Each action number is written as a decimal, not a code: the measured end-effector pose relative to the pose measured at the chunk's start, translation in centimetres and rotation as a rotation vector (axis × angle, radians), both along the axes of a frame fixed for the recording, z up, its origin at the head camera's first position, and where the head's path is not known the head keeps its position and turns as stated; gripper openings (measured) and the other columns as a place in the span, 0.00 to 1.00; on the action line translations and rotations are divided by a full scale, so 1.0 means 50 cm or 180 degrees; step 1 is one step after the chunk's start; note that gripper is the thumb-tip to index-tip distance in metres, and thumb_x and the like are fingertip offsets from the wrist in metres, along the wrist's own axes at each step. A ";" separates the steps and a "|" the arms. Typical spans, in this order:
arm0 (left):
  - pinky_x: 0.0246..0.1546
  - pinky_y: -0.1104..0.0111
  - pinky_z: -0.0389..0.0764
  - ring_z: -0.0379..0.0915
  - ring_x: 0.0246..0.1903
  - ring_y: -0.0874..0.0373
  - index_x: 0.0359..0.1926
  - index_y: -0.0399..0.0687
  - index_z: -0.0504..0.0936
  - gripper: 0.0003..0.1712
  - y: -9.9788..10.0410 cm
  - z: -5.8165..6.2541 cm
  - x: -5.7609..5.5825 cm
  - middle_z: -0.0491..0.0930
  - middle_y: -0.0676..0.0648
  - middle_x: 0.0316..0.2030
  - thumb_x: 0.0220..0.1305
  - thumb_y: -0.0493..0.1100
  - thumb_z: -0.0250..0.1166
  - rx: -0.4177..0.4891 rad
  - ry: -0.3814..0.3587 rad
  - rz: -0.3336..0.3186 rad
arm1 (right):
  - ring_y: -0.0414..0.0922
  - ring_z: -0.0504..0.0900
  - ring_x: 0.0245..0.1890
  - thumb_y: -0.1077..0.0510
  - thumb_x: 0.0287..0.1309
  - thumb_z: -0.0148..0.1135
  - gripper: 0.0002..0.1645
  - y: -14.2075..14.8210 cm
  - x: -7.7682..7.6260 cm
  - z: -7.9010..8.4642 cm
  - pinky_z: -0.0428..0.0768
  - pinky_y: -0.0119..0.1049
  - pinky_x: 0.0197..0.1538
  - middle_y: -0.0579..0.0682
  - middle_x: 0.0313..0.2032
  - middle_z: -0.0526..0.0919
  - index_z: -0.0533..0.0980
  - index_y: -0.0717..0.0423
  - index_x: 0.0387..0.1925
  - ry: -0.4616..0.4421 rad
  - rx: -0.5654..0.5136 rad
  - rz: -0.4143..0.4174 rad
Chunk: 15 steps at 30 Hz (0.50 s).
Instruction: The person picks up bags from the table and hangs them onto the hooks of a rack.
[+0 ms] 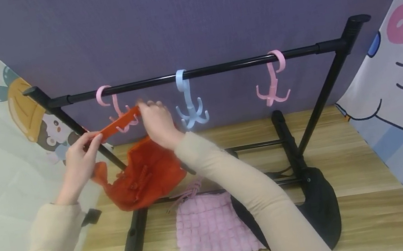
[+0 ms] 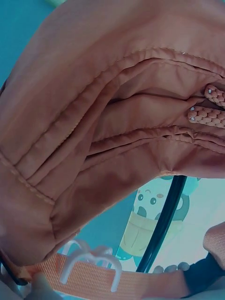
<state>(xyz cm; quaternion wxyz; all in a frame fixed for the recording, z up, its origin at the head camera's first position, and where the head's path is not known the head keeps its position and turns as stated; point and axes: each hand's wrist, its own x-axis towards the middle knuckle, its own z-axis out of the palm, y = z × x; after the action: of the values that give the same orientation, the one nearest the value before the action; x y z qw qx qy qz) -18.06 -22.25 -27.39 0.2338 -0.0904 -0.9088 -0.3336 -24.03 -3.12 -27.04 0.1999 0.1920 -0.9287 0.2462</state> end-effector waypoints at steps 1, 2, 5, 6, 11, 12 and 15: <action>0.21 0.70 0.59 0.58 0.19 0.59 0.41 0.39 0.78 0.18 -0.001 -0.002 -0.001 0.71 0.44 0.23 0.64 0.49 0.51 0.0001 -0.0014 -0.0005 | 0.48 0.75 0.33 0.55 0.66 0.41 0.16 0.001 0.000 -0.003 0.75 0.38 0.35 0.51 0.37 0.79 0.72 0.55 0.48 -0.0026 -0.0003 0.0012; 0.21 0.70 0.59 0.58 0.19 0.59 0.41 0.40 0.78 0.18 -0.001 -0.004 -0.002 0.71 0.44 0.23 0.64 0.50 0.51 0.0002 -0.0029 -0.0009 | 0.48 0.75 0.33 0.55 0.66 0.40 0.16 0.002 0.000 -0.005 0.75 0.38 0.35 0.51 0.37 0.79 0.71 0.55 0.48 -0.0047 -0.0013 0.0020; 0.21 0.71 0.60 0.58 0.19 0.60 0.41 0.41 0.79 0.19 -0.003 -0.010 -0.005 0.73 0.44 0.25 0.64 0.51 0.50 0.0017 -0.0089 -0.0010 | 0.48 0.74 0.32 0.55 0.66 0.39 0.16 0.004 0.000 -0.012 0.75 0.38 0.34 0.51 0.36 0.79 0.71 0.54 0.48 -0.0101 -0.0053 0.0058; 0.20 0.71 0.60 0.59 0.19 0.60 0.41 0.41 0.79 0.20 -0.003 -0.011 -0.006 0.73 0.44 0.25 0.64 0.51 0.50 0.0018 -0.0103 -0.0003 | 0.48 0.74 0.32 0.55 0.66 0.38 0.17 0.005 0.000 -0.014 0.75 0.38 0.34 0.51 0.36 0.79 0.71 0.55 0.48 -0.0110 -0.0062 0.0067; 0.19 0.71 0.60 0.59 0.19 0.60 0.42 0.41 0.78 0.21 -0.004 -0.016 -0.009 0.74 0.44 0.27 0.64 0.52 0.49 0.0057 -0.0174 -0.0004 | 0.47 0.75 0.31 0.55 0.66 0.39 0.16 0.006 0.000 -0.021 0.75 0.38 0.33 0.51 0.35 0.79 0.71 0.54 0.48 -0.0110 -0.0086 0.0079; 0.19 0.71 0.60 0.59 0.19 0.59 0.42 0.41 0.78 0.21 -0.004 -0.018 -0.010 0.74 0.44 0.26 0.65 0.52 0.49 0.0062 -0.0185 -0.0005 | 0.47 0.75 0.31 0.56 0.66 0.39 0.16 0.007 0.000 -0.022 0.75 0.38 0.33 0.51 0.35 0.79 0.71 0.55 0.48 -0.0108 -0.0079 0.0089; 0.19 0.70 0.60 0.58 0.18 0.59 0.42 0.40 0.78 0.21 -0.005 -0.024 -0.011 0.73 0.45 0.25 0.65 0.52 0.48 0.0090 -0.0207 -0.0002 | 0.47 0.76 0.31 0.56 0.66 0.41 0.15 0.008 0.001 -0.025 0.76 0.38 0.33 0.51 0.34 0.79 0.71 0.55 0.47 -0.0115 -0.0062 0.0130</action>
<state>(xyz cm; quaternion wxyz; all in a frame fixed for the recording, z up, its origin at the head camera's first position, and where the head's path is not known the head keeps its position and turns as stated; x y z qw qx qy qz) -18.61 -22.52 -28.56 0.2053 -0.0765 -0.9111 -0.3492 -23.98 -2.73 -28.32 0.1800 0.2045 -0.9256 0.2627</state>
